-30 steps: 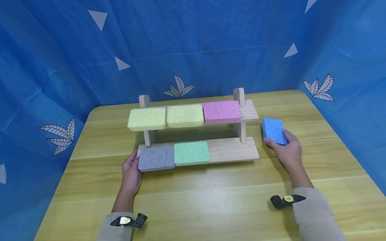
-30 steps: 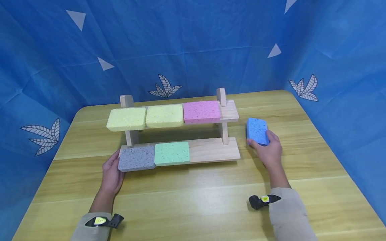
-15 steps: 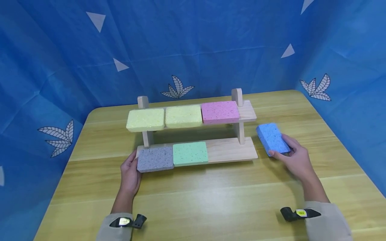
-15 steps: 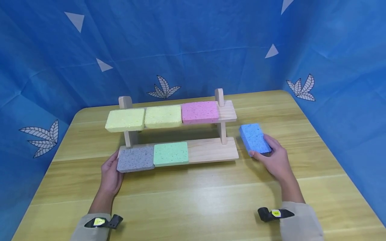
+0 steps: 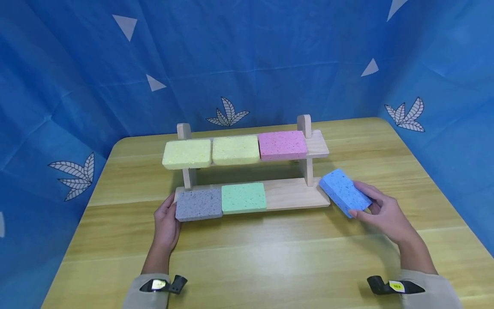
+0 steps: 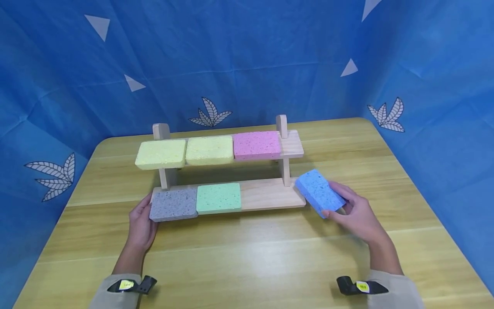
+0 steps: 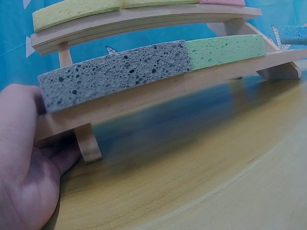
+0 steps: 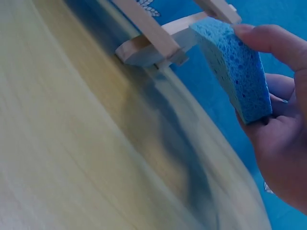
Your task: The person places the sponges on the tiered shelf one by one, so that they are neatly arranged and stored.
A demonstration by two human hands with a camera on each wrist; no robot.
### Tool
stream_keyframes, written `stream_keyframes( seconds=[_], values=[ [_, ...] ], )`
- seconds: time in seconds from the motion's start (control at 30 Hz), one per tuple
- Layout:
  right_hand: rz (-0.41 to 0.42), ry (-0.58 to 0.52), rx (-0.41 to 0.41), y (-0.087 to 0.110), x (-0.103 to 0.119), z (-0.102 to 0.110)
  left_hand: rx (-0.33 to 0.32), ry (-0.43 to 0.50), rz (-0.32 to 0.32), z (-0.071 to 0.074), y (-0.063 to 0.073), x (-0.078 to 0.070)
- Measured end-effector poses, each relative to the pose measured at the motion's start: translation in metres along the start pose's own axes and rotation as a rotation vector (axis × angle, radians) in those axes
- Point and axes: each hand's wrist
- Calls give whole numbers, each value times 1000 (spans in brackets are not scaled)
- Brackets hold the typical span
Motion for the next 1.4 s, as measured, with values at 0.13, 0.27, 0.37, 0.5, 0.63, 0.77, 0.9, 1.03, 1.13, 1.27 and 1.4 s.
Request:
stream_keyframes(
  seconds=[0.13, 0.27, 0.37, 0.5, 0.63, 0.77, 0.9, 1.03, 1.13, 1.27, 1.4],
  values=[
    [52, -80, 47, 0, 4, -1, -1, -2, 13, -1, 0, -1],
    [117, -125, 122, -5, 9, -7, 0, -1, 15, -1, -1, 0],
    [163, -86, 171, -10, 15, -12, -2, -1, 12, -1, 0, 0],
    [192, -22, 206, -13, 21, -13, -2, 1, 12, -1, 0, 0],
    [201, -20, 228, -13, 26, -12, -1, -5, 14, -1, 0, 0],
    [216, -3, 271, -14, 32, -16, 0, -18, 11, -1, -1, -1],
    [224, 72, 332, -22, 41, -25, -6, -13, 17, -1, -1, -1],
    [251, 151, 391, -32, 49, -38, -16, -9, 18, -1, -1, 0],
    [300, 215, 418, -39, 53, -47, -14, -9, 18, -1, -1, 0],
    [361, 273, 445, -46, 59, -56, -4, -1, 13, -1, -2, 1],
    [389, 329, 489, -53, 65, -64, 1, 6, 4, 0, -2, 2]
  ],
)
Point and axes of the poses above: each hand's wrist, its own y-axis away from the middle knuckle, its own z-axis out of the back of the hand, x = y × z, and after that the axes turned 11 degrees about -x, right-handed
